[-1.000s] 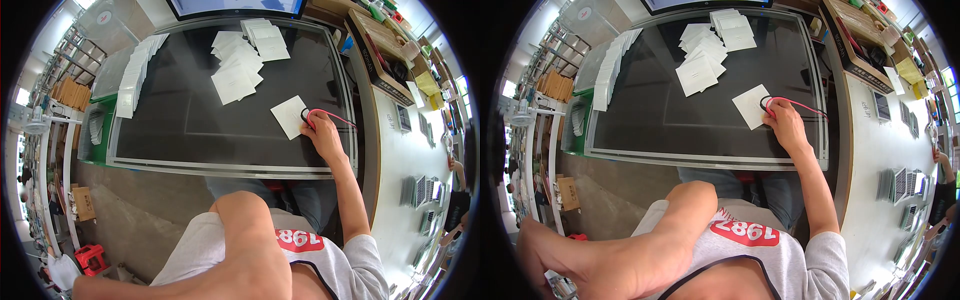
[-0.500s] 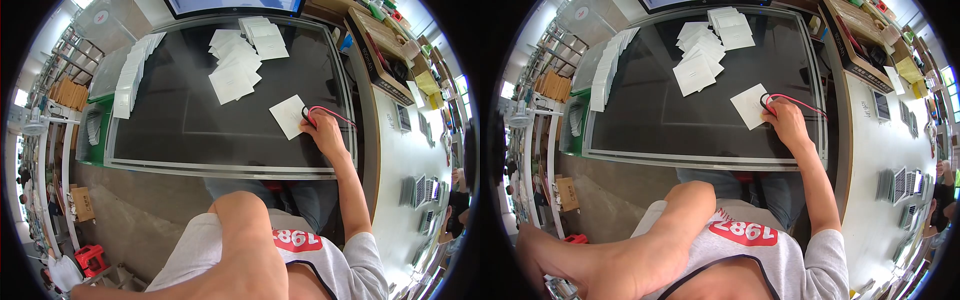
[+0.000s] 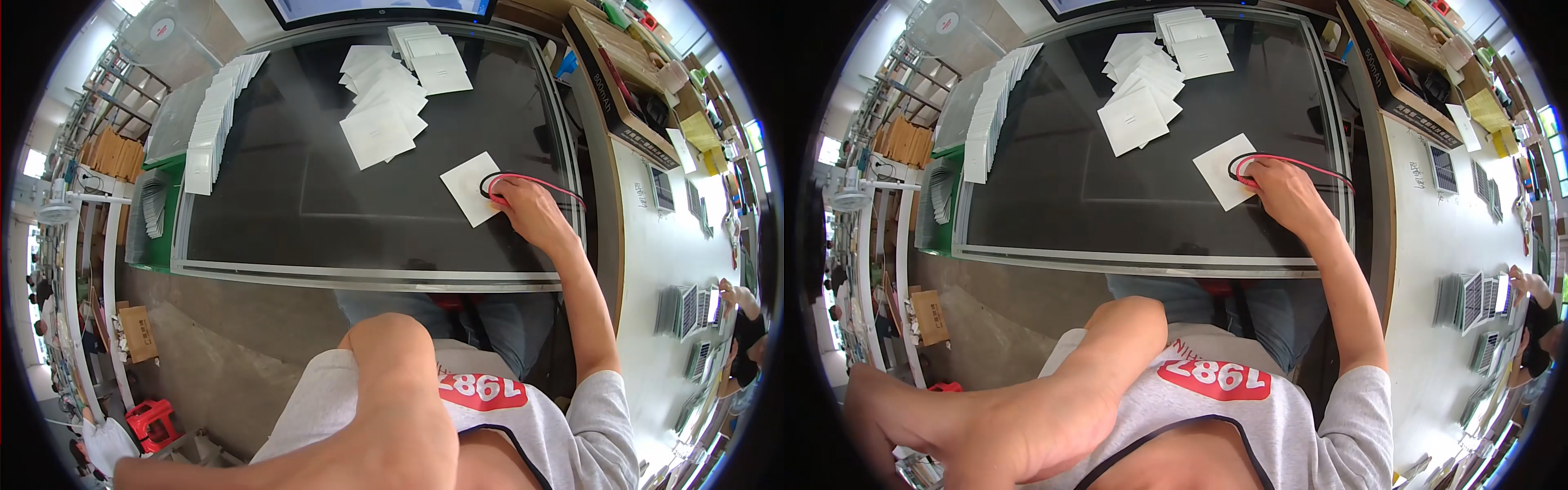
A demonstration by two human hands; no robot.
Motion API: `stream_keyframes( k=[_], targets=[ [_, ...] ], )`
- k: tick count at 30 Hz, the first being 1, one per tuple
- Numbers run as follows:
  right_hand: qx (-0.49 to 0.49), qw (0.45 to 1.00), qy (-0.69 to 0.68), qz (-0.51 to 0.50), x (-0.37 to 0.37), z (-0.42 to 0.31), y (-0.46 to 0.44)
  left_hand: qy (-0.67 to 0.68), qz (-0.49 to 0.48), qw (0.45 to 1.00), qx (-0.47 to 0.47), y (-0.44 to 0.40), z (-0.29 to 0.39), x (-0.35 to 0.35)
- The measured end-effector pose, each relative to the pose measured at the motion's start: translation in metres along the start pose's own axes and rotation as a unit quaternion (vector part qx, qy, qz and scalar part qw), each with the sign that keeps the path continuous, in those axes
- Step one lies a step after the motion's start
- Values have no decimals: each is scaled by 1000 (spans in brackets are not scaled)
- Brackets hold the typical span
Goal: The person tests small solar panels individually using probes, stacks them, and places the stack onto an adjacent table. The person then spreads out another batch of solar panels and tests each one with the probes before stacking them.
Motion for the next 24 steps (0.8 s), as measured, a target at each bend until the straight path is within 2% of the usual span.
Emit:
stream_keyframes(
  k=[3,4,5,7,9,11,14,17,18,20,21,23,24],
  targets=[
    [16,1000,1,18,2,-3,5,1,25,998,62,-2,-10,36],
    [18,1000,-6,18,3,-4,7,-55,27,992,115,0,-20,55],
    [20,1000,-6,24,5,-3,10,-169,21,960,222,12,-39,87],
    [21,999,-8,36,4,0,15,-389,-27,827,406,51,-70,153],
    [36,998,-38,35,4,3,18,-524,-116,671,512,94,-84,207],
    [43,996,-70,42,12,1,23,-590,-239,549,542,127,-92,236],
    [28,993,-108,37,22,3,32,-572,-303,450,615,163,-103,254],
    [-40,969,-245,16,26,15,57,-596,-403,391,574,183,-108,258],
    [-27,949,-313,17,24,11,71,-597,-399,383,581,186,-110,259],
    [-94,906,-410,-40,-2,16,103,-597,-390,364,599,189,-113,260],
    [-119,893,-427,-78,-13,11,117,-604,-412,350,585,188,-116,258],
    [-148,903,-387,-114,-23,3,136,-613,-456,320,560,189,-121,253],
    [-124,919,-366,-74,-21,-2,140,-612,-466,329,548,191,-121,252]
  ],
)
Point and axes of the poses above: each hand's wrist, its own y-axis away from the middle knuckle, its own x-axis out of the back of the hand, z = x × y, the point moved 10 cm from there along -y, towards the middle knuckle, and after that the axes turned 8 degrees about -z, right-handed, at the moved point
